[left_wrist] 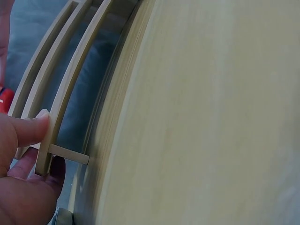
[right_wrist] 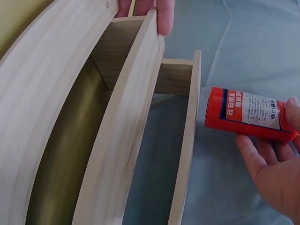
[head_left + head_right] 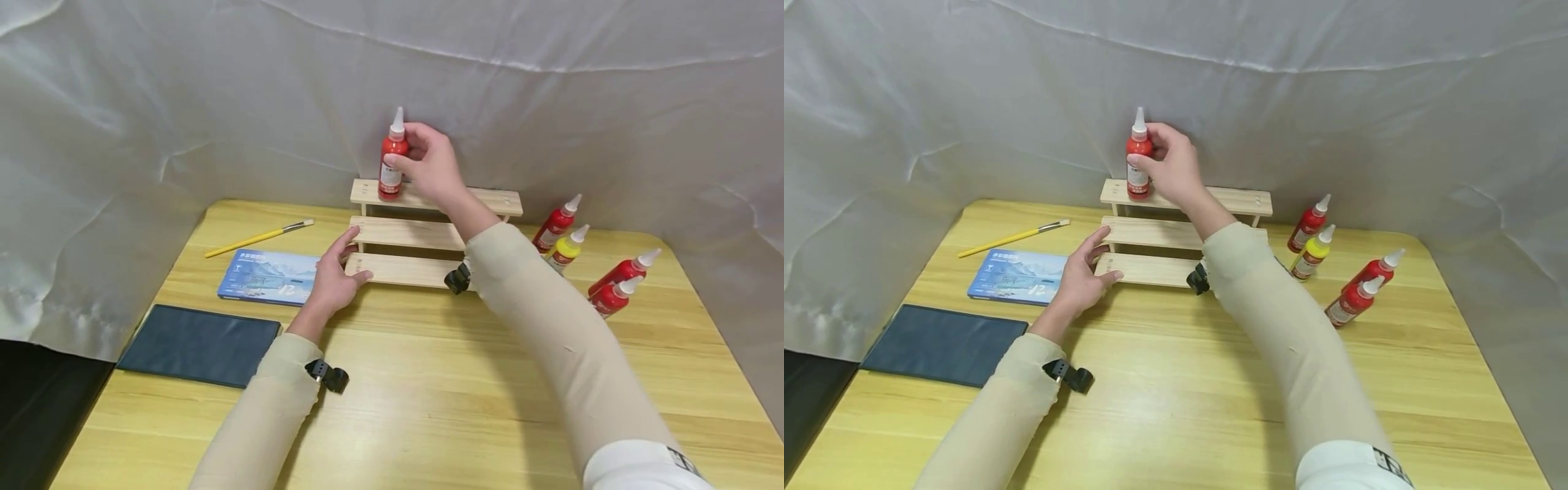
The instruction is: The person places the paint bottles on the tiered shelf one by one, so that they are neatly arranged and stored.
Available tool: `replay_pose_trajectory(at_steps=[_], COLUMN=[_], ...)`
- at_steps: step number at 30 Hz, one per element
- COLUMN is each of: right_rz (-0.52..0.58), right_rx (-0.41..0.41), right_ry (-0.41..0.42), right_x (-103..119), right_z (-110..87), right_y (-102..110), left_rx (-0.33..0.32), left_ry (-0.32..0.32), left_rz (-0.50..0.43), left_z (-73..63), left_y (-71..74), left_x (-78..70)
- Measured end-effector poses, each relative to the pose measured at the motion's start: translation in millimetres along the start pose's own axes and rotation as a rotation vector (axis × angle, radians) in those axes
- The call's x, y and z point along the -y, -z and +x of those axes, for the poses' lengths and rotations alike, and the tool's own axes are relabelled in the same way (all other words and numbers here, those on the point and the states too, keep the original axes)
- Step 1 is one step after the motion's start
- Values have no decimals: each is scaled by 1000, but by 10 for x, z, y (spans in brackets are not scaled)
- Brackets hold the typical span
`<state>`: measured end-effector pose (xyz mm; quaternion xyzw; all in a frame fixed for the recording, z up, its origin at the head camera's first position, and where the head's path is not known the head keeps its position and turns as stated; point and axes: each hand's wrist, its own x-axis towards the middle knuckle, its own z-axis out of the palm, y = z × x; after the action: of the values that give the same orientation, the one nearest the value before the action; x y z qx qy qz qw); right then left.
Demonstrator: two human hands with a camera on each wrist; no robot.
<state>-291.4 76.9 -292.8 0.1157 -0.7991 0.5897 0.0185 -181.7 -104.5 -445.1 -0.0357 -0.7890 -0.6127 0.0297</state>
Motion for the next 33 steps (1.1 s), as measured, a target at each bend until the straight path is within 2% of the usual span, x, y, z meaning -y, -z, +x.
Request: replay_pose_trajectory(at_steps=[17,33], right_rz=[-79,-120], right_rx=[12,-69], right_ry=[-11,99], right_x=[-30,-83], right_z=[2,-91], right_y=[-44,-93], left_rx=[13,22], left_ry=[-6,3], left_rz=[-16,-17], left_z=[-21,4], left_y=[-43,-38], left_x=[-14,2])
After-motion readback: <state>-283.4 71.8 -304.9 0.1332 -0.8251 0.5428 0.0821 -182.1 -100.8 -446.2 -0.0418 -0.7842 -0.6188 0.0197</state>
